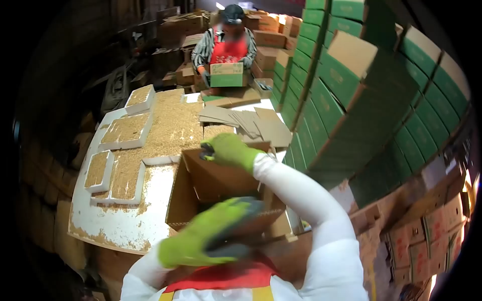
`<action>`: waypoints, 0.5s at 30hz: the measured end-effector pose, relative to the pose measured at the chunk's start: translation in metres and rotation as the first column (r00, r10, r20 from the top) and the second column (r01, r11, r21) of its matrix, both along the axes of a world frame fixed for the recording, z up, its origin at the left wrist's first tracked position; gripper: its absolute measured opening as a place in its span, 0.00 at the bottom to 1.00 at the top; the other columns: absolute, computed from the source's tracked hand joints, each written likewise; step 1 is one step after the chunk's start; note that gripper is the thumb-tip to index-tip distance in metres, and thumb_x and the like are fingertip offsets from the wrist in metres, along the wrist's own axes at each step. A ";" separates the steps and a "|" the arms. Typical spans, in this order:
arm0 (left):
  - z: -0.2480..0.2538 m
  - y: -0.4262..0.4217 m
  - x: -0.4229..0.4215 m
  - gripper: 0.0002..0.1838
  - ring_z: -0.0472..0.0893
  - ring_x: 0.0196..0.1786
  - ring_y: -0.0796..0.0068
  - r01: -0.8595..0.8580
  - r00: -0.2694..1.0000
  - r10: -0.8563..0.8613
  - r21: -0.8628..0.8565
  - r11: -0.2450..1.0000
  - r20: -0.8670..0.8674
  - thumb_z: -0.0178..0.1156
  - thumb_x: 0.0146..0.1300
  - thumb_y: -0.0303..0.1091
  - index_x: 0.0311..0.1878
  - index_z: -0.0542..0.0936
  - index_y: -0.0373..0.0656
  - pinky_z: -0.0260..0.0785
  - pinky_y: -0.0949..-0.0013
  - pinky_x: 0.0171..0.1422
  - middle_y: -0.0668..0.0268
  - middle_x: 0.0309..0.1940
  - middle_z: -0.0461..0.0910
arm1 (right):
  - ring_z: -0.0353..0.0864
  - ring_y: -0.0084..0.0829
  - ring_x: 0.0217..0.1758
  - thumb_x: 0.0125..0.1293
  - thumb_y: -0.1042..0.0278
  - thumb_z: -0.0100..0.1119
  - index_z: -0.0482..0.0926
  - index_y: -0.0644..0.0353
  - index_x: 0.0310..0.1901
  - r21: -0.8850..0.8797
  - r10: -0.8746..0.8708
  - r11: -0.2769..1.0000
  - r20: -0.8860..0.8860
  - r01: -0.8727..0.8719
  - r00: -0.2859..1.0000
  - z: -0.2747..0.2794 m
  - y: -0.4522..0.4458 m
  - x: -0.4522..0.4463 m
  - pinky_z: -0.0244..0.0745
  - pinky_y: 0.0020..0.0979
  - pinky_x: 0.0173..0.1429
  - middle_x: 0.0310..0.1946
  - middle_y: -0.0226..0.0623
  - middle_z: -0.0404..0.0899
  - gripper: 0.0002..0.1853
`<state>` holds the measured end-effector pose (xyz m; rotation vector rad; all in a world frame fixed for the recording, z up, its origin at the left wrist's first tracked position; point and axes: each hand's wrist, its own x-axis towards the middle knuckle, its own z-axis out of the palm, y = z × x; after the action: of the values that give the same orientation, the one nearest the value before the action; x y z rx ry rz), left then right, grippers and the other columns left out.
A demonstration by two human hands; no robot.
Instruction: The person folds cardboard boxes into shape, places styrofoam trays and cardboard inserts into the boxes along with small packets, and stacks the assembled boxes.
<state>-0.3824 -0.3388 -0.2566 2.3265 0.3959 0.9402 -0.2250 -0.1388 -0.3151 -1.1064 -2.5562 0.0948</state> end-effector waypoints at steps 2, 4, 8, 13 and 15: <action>0.013 0.010 -0.070 0.26 0.74 0.66 0.64 -0.115 0.930 0.302 -0.614 0.781 0.209 0.60 0.67 0.29 0.68 0.70 0.38 0.63 0.60 0.73 0.58 0.65 0.75 | 0.83 0.48 0.38 0.65 0.47 0.59 0.82 0.53 0.43 -0.062 0.004 0.998 0.047 -0.001 0.999 0.018 -0.013 0.006 0.76 0.48 0.41 0.33 0.43 0.84 0.18; -0.044 0.038 -0.098 0.23 0.73 0.67 0.66 -0.297 0.786 0.526 -0.547 0.783 0.325 0.60 0.64 0.26 0.63 0.74 0.41 0.66 0.61 0.72 0.60 0.65 0.74 | 0.83 0.47 0.41 0.64 0.49 0.60 0.82 0.53 0.44 -0.081 0.018 0.997 0.063 -0.013 0.998 0.021 -0.014 0.007 0.75 0.46 0.45 0.35 0.43 0.84 0.17; -0.090 0.054 -0.031 0.21 0.73 0.64 0.56 -0.307 0.882 0.369 0.237 0.922 -0.293 0.65 0.57 0.36 0.56 0.80 0.46 0.63 0.52 0.70 0.58 0.62 0.75 | 0.79 0.48 0.53 0.59 0.52 0.66 0.77 0.55 0.55 -0.047 0.151 0.986 -0.130 -0.158 0.980 0.028 -0.020 0.002 0.72 0.44 0.57 0.50 0.47 0.79 0.25; -0.098 0.069 -0.037 0.16 0.76 0.57 0.56 -0.431 0.865 0.469 0.213 0.877 -0.178 0.66 0.56 0.36 0.48 0.83 0.44 0.66 0.54 0.64 0.60 0.54 0.81 | 0.74 0.50 0.58 0.51 0.47 0.74 0.74 0.58 0.60 0.324 -0.156 0.927 -0.131 0.191 0.979 0.107 -0.121 0.111 0.70 0.47 0.61 0.55 0.48 0.74 0.37; -0.110 0.073 -0.032 0.17 0.76 0.56 0.55 -0.459 0.865 0.480 0.152 0.875 -0.149 0.66 0.55 0.36 0.49 0.83 0.47 0.65 0.55 0.64 0.62 0.51 0.82 | 0.74 0.49 0.57 0.49 0.44 0.74 0.74 0.59 0.60 -0.164 0.012 0.986 0.149 0.012 0.989 0.094 -0.154 0.131 0.69 0.47 0.59 0.54 0.47 0.74 0.40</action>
<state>-0.4146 -0.2661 -0.3662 2.4767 1.0529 0.9881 -0.0943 -0.2926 -0.2207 -1.2158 -2.7220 0.2349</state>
